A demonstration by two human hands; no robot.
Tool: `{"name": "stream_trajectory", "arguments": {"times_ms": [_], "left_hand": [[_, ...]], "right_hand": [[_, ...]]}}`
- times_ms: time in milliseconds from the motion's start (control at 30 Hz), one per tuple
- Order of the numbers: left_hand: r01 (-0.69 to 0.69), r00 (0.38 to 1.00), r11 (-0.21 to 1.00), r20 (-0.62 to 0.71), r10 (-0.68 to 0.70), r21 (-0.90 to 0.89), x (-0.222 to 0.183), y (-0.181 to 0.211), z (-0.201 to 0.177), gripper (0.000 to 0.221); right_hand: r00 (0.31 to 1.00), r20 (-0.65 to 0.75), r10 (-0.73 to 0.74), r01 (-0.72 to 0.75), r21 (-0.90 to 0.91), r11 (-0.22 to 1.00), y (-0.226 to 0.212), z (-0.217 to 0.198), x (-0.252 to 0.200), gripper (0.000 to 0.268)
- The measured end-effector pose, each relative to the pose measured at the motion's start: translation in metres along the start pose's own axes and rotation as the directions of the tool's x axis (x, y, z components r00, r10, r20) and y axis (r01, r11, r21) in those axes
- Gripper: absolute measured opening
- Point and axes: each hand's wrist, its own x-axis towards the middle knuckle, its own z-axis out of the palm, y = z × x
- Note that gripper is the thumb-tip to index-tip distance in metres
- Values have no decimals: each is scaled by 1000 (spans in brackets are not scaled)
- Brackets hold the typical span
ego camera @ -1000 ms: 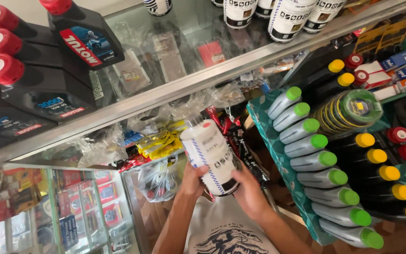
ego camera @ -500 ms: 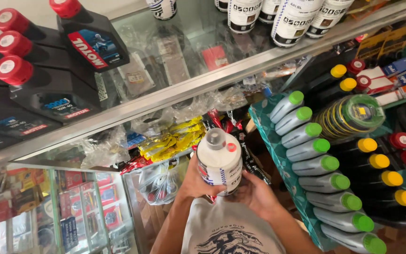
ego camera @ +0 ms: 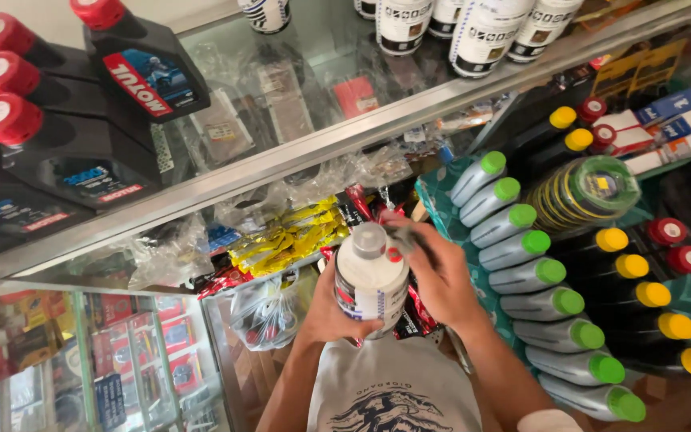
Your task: Organizing, inspecting, and cleaning motor oil bottles on a retail display shelf.
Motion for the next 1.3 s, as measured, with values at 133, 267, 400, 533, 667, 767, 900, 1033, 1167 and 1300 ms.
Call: {"name": "stream_trajectory", "arguments": {"times_ms": [133, 267, 400, 533, 667, 767, 900, 1033, 1167, 1300], "left_hand": [[17, 999, 997, -28, -15, 70, -2, 10, 5, 99], [3, 994, 981, -110, 19, 194, -4, 10, 6, 101], [67, 993, 912, -120, -20, 405, -1, 30, 11, 95], [35, 995, 902, -98, 8, 430, -10, 19, 10, 100], [146, 984, 961, -133, -117, 235, -7, 24, 7, 96], [171, 985, 963, -75, -158, 210, -9, 31, 5, 99], [228, 971, 971, 54, -232, 70, -19, 14, -2, 109], [238, 962, 968, 159, -223, -79, -29, -12, -10, 102], [237, 938, 967, 284, -201, -96, -19, -5, -4, 104], [266, 911, 960, 347, -223, -81, -26, -16, -2, 99]], "right_hand": [[998, 24, -61, 65, -260, 963, -18, 5, 8, 16], [949, 63, -310, 294, -533, 793, -25, 21, -17, 19], [948, 153, -279, 313, -605, 732, -26, 33, -23, 33], [956, 223, -188, 284, -560, 778, -35, 32, -7, 28], [950, 255, -180, 291, -519, 804, -24, 9, -20, 38], [995, 65, -72, 92, -391, 916, -4, -8, -30, 34], [989, 142, 39, -44, 36, 998, 30, -27, -16, 20], [951, 305, -57, -124, 540, 833, 63, -29, 9, 22], [911, 411, 3, -309, 680, 665, 74, -14, 11, 23], [769, 632, 101, -520, 525, 674, 49, -2, 32, 37]]}}
